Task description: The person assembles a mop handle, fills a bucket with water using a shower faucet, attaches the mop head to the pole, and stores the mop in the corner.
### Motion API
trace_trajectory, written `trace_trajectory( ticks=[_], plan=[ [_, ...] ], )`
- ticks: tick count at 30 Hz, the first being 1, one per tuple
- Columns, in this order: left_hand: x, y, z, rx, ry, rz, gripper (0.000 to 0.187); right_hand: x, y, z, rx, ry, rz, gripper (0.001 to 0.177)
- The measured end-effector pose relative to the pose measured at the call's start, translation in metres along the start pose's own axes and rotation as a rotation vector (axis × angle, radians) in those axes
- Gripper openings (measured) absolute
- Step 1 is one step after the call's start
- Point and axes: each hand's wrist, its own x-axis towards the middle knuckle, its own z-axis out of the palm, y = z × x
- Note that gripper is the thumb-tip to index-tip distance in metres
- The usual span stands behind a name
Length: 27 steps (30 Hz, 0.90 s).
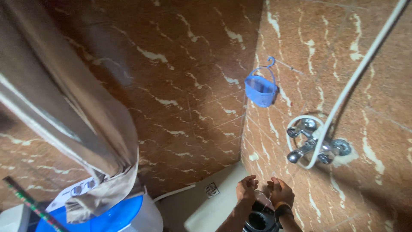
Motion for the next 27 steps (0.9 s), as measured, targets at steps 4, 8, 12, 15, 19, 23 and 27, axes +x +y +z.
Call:
trace_trajectory(
  ticks=[4, 8, 12, 15, 19, 23, 27],
  plan=[
    [-0.006, -0.007, -0.026, 0.047, 0.004, 0.156, 0.046, 0.001, 0.024, 0.022, -0.035, -0.039, -0.21, 0.04],
    [-0.013, -0.007, -0.052, -0.1, 0.022, 0.251, 0.066, -0.009, 0.039, 0.05, 0.089, -0.176, -0.186, 0.043],
    [-0.03, -0.001, -0.092, -0.162, 0.044, 0.212, 0.069, -0.032, 0.036, 0.084, 0.084, -0.264, -0.23, 0.046],
    [-0.042, 0.008, -0.131, -0.087, 0.122, 0.161, 0.068, -0.062, 0.021, 0.112, -0.037, -0.281, -0.262, 0.048],
    [-0.062, 0.012, -0.185, -0.132, 0.255, 0.255, 0.064, -0.122, -0.012, 0.147, -0.072, -0.349, -0.219, 0.048],
    [-0.097, 0.032, -0.254, -0.067, 0.402, 0.27, 0.058, -0.193, -0.041, 0.187, -0.036, -0.439, -0.196, 0.046],
    [-0.146, 0.055, -0.336, 0.02, 0.513, 0.454, 0.052, -0.261, -0.06, 0.244, 0.021, -0.505, -0.32, 0.043]
  ],
)
